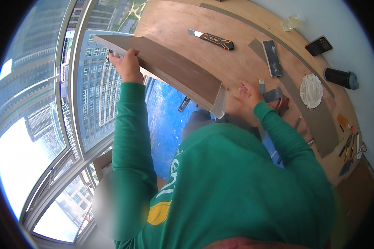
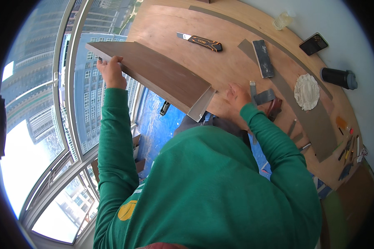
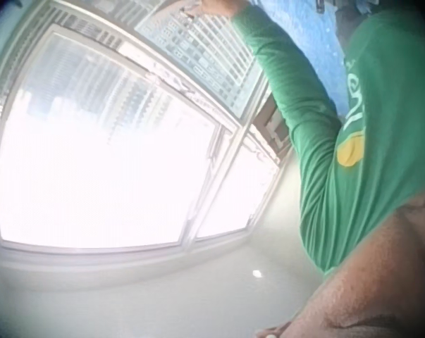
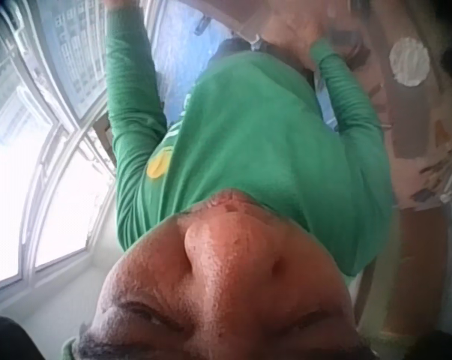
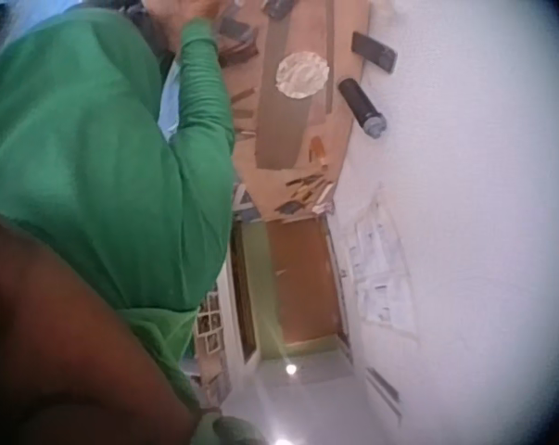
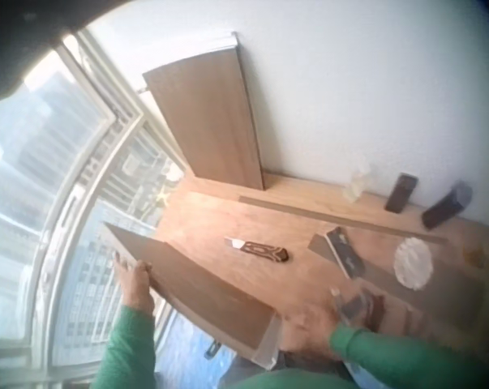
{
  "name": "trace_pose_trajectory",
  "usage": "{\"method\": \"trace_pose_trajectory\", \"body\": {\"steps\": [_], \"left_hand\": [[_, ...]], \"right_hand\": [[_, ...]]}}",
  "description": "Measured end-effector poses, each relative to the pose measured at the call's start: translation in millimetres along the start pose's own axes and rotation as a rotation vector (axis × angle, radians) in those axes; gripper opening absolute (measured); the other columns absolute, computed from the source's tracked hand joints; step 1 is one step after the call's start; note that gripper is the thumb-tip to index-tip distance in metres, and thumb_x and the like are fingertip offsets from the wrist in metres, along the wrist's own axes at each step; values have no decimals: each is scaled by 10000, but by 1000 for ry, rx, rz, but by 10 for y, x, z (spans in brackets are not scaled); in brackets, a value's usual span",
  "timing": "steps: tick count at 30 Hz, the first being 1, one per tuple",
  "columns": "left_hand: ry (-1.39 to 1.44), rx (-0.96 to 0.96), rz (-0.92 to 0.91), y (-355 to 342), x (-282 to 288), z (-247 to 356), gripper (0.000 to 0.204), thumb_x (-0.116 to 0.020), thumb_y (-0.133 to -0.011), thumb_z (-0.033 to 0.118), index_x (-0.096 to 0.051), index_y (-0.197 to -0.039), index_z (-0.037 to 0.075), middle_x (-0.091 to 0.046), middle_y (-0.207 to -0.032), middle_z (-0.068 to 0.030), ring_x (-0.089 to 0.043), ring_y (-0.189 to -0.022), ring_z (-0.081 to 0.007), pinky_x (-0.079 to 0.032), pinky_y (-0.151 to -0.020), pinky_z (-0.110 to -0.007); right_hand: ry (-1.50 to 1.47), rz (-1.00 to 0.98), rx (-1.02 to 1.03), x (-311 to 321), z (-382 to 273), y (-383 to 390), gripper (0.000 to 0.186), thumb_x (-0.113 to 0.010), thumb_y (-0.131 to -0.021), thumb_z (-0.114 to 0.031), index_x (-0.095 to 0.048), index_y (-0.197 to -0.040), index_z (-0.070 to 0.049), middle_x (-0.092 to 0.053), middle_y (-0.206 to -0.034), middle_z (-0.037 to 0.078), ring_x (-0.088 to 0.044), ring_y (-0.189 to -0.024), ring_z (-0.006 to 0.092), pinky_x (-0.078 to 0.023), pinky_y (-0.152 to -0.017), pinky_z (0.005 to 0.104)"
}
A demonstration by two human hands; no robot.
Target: The person uses a utility knife to score and cut a wooden board on a workbench. They flip the board, continue cutting, and then wipe the surface with a cloth. The person also pours liquid from a bottle onto the cloth.
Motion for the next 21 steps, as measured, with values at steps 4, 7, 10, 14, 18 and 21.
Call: {"method": "trace_pose_trajectory", "body": {"steps": [4,7,10,14,18,21], "left_hand": [[-122,25,79,-373,2,195,1038,-686,-729,27,-123,-1597,-68,-245,-1614,-295,-477,-1358,-390,-425,-1112,-419],[-395,22,184,-510,3,196,970,-667,-750,64,-195,-1584,-83,-280,-1599,-311,-453,-1379,-428,-395,-1159,-428],[-638,-128,208,-638,-15,140,883,-630,-781,100,-268,-1558,-113,-336,-1574,-326,-422,-1408,-447,-347,-1205,-424],[-466,-202,113,-819,-78,11,841,-589,-800,107,-283,-1543,-144,-388,-1544,-332,-404,-1432,-439,-309,-1223,-415],[-376,-180,96,-845,-125,-26,840,-566,-804,86,-263,-1553,-144,-370,-1557,-340,-396,-1442,-450,-312,-1216,-418],[-344,-140,63,-788,-140,-2,841,-553,-814,76,-239,-1564,-137,-325,-1584,-351,-314,-1494,-459,-258,-1244,-420]], "right_hand": [[66,122,169,44,-222,-502,364,-677,-929,-182,-656,-1235,14,-684,-1124,205,-676,-1017,358,-539,-917,429],[283,221,358,75,-523,-977,358,-685,-918,-210,-666,-1220,-18,-661,-1121,175,-629,-1049,357,-519,-939,443],[504,269,445,9,-837,-1415,411,-689,-922,-264,-637,-1284,-75,-612,-1215,138,-562,-1161,344,-476,-994,469],[808,144,268,-217,-1058,-1872,558,-699,-934,-354,-533,-1428,-154,-521,-1378,104,-486,-1283,319,-409,-1056,516],[948,45,191,-390,-1074,-2171,649,-712,-927,-388,-462,-1491,-188,-488,-1416,93,-463,-1317,301,-381,-1063,547],[982,-42,182,-431,-999,-2294,631,-700,-938,-370,-462,-1491,-181,-508,-1369,100,-470,-1305,305,-398,-1044,531]]}}
Point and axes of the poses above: each hand's wrist, its own y-axis away from the middle knuckle, its own x-axis out of the back of the hand, z = x × y, the point moved 3 cm from there along -y, towards the middle knuckle
